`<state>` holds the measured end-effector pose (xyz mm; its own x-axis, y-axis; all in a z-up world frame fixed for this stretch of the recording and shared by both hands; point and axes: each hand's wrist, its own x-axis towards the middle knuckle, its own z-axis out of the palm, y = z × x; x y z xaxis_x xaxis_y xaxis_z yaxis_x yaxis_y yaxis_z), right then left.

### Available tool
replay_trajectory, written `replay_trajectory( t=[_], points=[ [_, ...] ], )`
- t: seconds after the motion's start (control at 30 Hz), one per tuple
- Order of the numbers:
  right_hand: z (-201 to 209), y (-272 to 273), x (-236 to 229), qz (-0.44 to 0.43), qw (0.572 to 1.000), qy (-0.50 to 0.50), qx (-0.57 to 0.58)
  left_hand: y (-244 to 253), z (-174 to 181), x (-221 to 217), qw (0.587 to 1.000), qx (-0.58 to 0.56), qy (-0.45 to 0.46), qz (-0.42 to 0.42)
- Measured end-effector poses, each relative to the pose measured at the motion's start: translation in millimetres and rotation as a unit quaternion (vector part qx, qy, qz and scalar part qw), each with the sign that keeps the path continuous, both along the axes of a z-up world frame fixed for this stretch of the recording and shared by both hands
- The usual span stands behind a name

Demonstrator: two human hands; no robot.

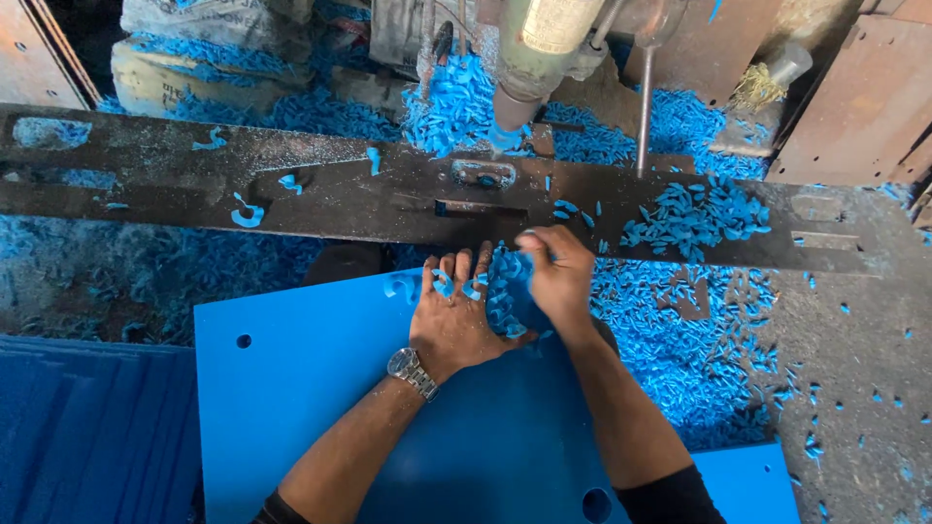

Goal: The person places a blue plastic sheet on the drill press table and drills holes into it, holding the sheet steady with one hand while operating the drill press lever with the other. They clear away blue shavings, reposition the sheet, and drill additional holes at different spots.

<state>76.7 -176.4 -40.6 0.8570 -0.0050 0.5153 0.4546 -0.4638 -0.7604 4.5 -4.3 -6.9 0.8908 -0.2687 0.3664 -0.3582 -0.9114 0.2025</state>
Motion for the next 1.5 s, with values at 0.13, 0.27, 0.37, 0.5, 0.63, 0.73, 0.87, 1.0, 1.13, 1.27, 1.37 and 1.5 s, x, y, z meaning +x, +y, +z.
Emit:
replay_trajectory(
  t=[0.13,0.27,0.37,0.5,0.63,0.73,0.87,1.0,1.13,1.27,1.37,1.5],
  points=[
    [12,12,-9,0.081,0.994,0.065,0.012,4,10,0,0.995,-0.041,0.094,0.013],
    [14,-16,-28,0.207,0.958,0.174,0.091,4,14,-2,0.99,-0.061,0.125,0.008],
    [-2,-37,-34,0.231,0.931,0.238,0.152,5,12,-2,0.99,-0.062,0.126,-0.002],
    [-2,-62,-24,0.176,0.929,0.273,0.176,4,15,-1,0.992,-0.057,0.116,0.005],
    [19,-125,-9,0.022,0.97,0.21,0.12,5,7,-1,0.995,-0.04,0.088,-0.009],
    [42,-159,-6,-0.065,0.981,0.181,0.038,4,10,0,0.995,-0.054,0.078,-0.018],
    [34,-170,-10,-0.093,0.861,0.037,-0.499,2,10,1,0.991,-0.039,0.126,0.004],
    [42,-120,-35,-0.048,0.918,-0.032,-0.392,2,6,-1,0.994,-0.036,0.101,0.008],
    [44,-78,-48,0.081,0.974,0.058,-0.202,3,10,-4,0.992,-0.041,0.121,0.007],
    [54,-49,-41,0.078,0.964,0.015,-0.255,2,8,-1,0.992,-0.043,0.119,0.008],
    [49,-39,-35,0.041,0.945,0.003,-0.325,3,8,-3,0.995,-0.035,0.096,0.008],
    [45,-50,-31,0.049,0.917,0.008,-0.395,4,5,-1,0.994,-0.041,0.098,0.007]
  ],
)
